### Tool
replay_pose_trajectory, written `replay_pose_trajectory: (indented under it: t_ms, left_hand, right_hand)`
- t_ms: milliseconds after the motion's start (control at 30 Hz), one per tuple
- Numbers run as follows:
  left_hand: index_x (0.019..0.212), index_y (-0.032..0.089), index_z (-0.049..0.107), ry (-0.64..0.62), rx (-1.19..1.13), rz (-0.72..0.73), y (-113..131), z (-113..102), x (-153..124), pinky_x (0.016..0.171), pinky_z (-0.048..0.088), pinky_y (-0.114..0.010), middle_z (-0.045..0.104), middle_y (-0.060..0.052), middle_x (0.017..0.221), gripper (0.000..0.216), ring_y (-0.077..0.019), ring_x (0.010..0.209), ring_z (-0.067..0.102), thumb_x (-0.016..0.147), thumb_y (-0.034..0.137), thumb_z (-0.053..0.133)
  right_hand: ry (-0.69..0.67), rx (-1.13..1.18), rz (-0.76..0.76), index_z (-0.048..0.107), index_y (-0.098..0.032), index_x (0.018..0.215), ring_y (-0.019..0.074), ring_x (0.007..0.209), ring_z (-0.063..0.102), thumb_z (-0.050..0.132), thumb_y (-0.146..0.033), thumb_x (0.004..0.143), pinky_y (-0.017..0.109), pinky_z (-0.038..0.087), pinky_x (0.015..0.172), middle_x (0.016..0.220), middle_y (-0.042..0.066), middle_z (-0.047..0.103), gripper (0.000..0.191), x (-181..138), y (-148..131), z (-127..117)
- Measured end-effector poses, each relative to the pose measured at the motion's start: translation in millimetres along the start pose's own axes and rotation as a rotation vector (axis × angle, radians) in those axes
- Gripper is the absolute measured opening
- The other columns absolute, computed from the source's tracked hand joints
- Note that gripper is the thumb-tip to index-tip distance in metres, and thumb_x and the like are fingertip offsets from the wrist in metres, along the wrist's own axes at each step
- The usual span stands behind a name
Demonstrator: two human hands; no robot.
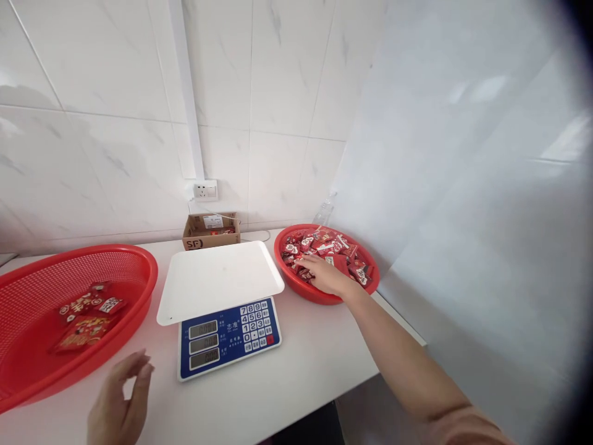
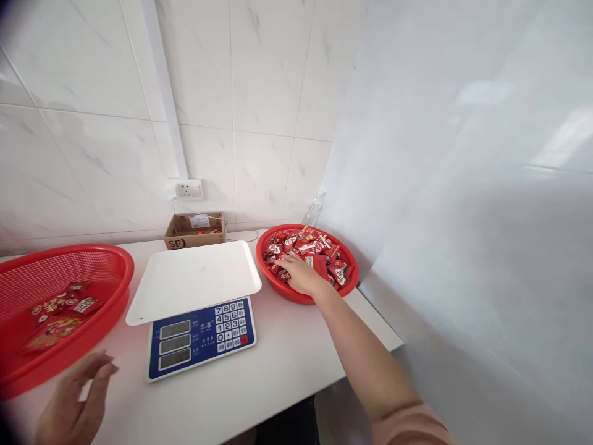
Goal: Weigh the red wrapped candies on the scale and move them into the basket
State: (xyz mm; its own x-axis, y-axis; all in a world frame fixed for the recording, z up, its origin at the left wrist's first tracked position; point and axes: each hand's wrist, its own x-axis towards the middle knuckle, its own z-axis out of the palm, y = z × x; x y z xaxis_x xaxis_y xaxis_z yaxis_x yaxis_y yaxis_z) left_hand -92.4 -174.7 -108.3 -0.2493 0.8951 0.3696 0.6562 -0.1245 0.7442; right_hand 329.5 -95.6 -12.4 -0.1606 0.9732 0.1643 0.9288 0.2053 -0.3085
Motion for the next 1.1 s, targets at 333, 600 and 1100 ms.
replay_pose_trajectory:
  t_ms: [333,600,1100]
  left_hand:
    - [0.094,0.023,0.054,-0.147,-0.372,-0.373,-13.2,13.5,12.5,0.067,0.051,-0.033,0.061,0.001,0.071,0.049,-0.0182,0.067,0.060,0.071,0.064,0.042]
    - [0.092,0.021,0.056,-0.153,-0.331,-0.336,-3.6,14.4,10.2,0.067,0.050,-0.031,0.061,0.000,0.071,0.051,-0.0176,0.067,0.059,0.070,0.065,0.043]
    - [0.090,0.020,0.055,-0.191,-0.342,-0.333,3.6,13.3,7.9,0.067,0.047,-0.030,0.058,0.000,0.070,0.048,-0.0164,0.066,0.056,0.072,0.062,0.042]
  right_hand:
    - [0.134,0.031,0.130,0.057,-0.027,0.114,0.0214,0.086,0.062,0.043,-0.021,0.085,0.031,0.045,0.072,0.101,0.005,0.066,0.033,18.5,5.4,4.3]
    - [0.353,0.275,0.301,0.054,-0.020,0.116,0.0192,0.105,0.055,0.048,-0.022,0.081,0.036,0.039,0.092,0.118,0.007,0.059,0.035,27.4,12.3,-11.5]
    - [0.079,0.736,0.050,0.055,-0.022,0.117,0.0141,0.085,0.061,0.054,-0.021,0.078,0.034,0.049,0.083,0.107,0.004,0.064,0.039,51.3,-93.2,36.2]
